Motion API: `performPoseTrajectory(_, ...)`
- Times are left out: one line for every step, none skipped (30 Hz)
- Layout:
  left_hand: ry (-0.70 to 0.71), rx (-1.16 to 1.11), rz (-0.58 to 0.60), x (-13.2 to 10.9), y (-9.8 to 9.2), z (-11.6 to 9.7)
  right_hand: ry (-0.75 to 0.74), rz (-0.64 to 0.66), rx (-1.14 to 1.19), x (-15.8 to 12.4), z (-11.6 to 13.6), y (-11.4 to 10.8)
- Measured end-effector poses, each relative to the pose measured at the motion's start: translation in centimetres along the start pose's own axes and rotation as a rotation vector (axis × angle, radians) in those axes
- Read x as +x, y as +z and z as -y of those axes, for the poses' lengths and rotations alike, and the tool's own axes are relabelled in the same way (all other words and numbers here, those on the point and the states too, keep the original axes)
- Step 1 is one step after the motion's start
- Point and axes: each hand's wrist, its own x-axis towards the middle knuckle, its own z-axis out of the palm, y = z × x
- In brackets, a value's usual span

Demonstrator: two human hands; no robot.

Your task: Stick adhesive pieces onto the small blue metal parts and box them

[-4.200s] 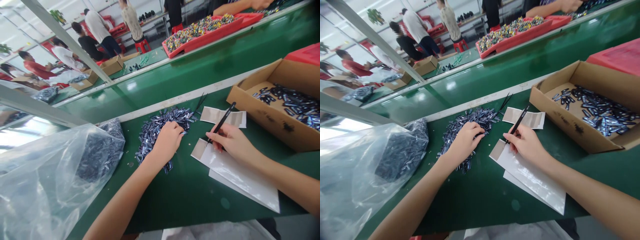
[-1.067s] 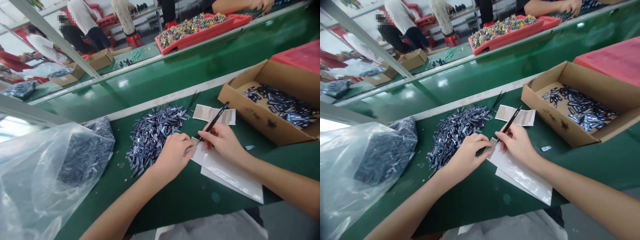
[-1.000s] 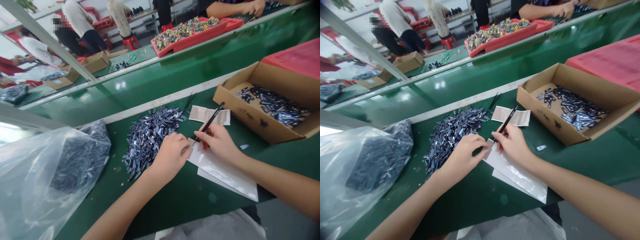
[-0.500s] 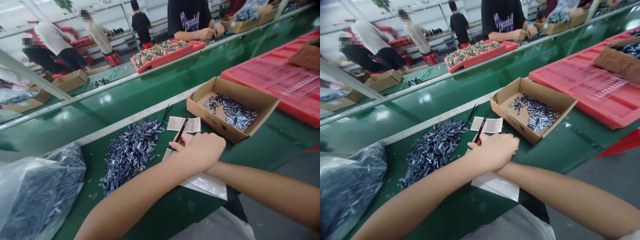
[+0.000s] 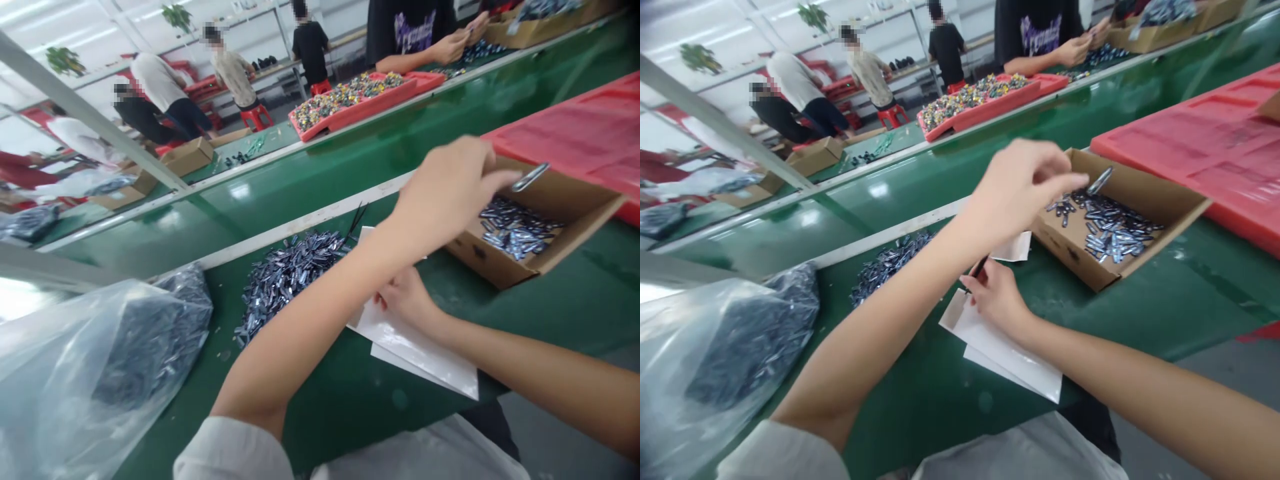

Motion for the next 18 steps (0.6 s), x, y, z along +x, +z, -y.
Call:
performPoseTrajectory(-0.018, 0.041, -0.044, 0.0, -1.1, 0.4, 0.018, 0.015, 0.01, -0.2, 0.1, 0.0)
performPoseTrajectory(-0.036, 0.07, -0.074, -0.6, -2.1, 0.9, 0.034, 0.023, 0.022, -0.4, 0.3, 0.0)
performPoseTrajectory(-0.047, 0.095, -0.092, -1.7, -3.2, 1.5, 0.044, 0.026, 0.034, -0.4, 0.4, -0.1)
performPoseTrajectory(-0.06, 0.118, -0.091, -3.2, -4.2, 2.1, 0.046, 0.024, 0.048, -0.4, 0.5, -0.1)
performPoseTrajectory(-0.08, 0.145, -0.069, -5.1, -5.1, 2.8, 0.044, 0.022, 0.057, -0.4, 0.6, -0.1)
performPoseTrajectory(-0.122, 0.182, -0.015, -7.2, -5.9, 3.5, 0.041, 0.019, 0.063, -0.3, 0.7, -0.1)
performPoseTrajectory(-0.186, 0.218, 0.071, -9.5, -6.5, 4.1, 0.036, 0.016, 0.061, -0.3, 0.8, -0.2)
performPoseTrajectory(-0.273, 0.253, 0.161, -11.6, -6.9, 4.7, 0.03, 0.013, 0.053, -0.3, 0.8, -0.2)
performPoseTrajectory(-0.359, 0.282, 0.243, -13.6, -7.0, 5.2, 0.025, 0.011, 0.041, -0.3, 0.8, -0.2)
performPoseTrajectory(-0.429, 0.307, 0.293, -15.3, -6.9, 5.6, 0.021, 0.007, 0.026, -0.3, 0.8, -0.2)
performPoseTrajectory(-0.486, 0.33, 0.324, -16.8, -6.6, 6.0, 0.019, 0.002, 0.011, -0.3, 0.8, -0.2)
performPoseTrajectory(-0.525, 0.349, 0.334, -17.9, -6.2, 6.4, 0.021, -0.003, -0.004, -0.3, 0.8, -0.1)
performPoseTrajectory(-0.546, 0.366, 0.33, -18.7, -5.7, 6.6, 0.025, -0.005, -0.017, -0.4, 0.8, -0.1)
performPoseTrajectory(-0.555, 0.382, 0.32, -19.3, -5.2, 6.9, 0.031, -0.007, -0.027, -0.4, 0.8, -0.1)
performPoseTrajectory(-0.555, 0.396, 0.31, -19.7, -4.7, 7.1, 0.04, -0.007, -0.033, -0.4, 0.9, -0.1)
performPoseTrajectory(-0.548, 0.409, 0.3, -19.9, -4.3, 7.3, 0.049, -0.006, -0.035, -0.5, 0.9, -0.1)
performPoseTrajectory(-0.539, 0.42, 0.291, -20.1, -4.0, 7.5, 0.059, -0.005, -0.035, -0.5, 1.0, -0.1)
performPoseTrajectory(-0.527, 0.43, 0.283, -20.1, -3.8, 7.6, 0.066, -0.002, -0.031, -0.5, 1.0, -0.1)
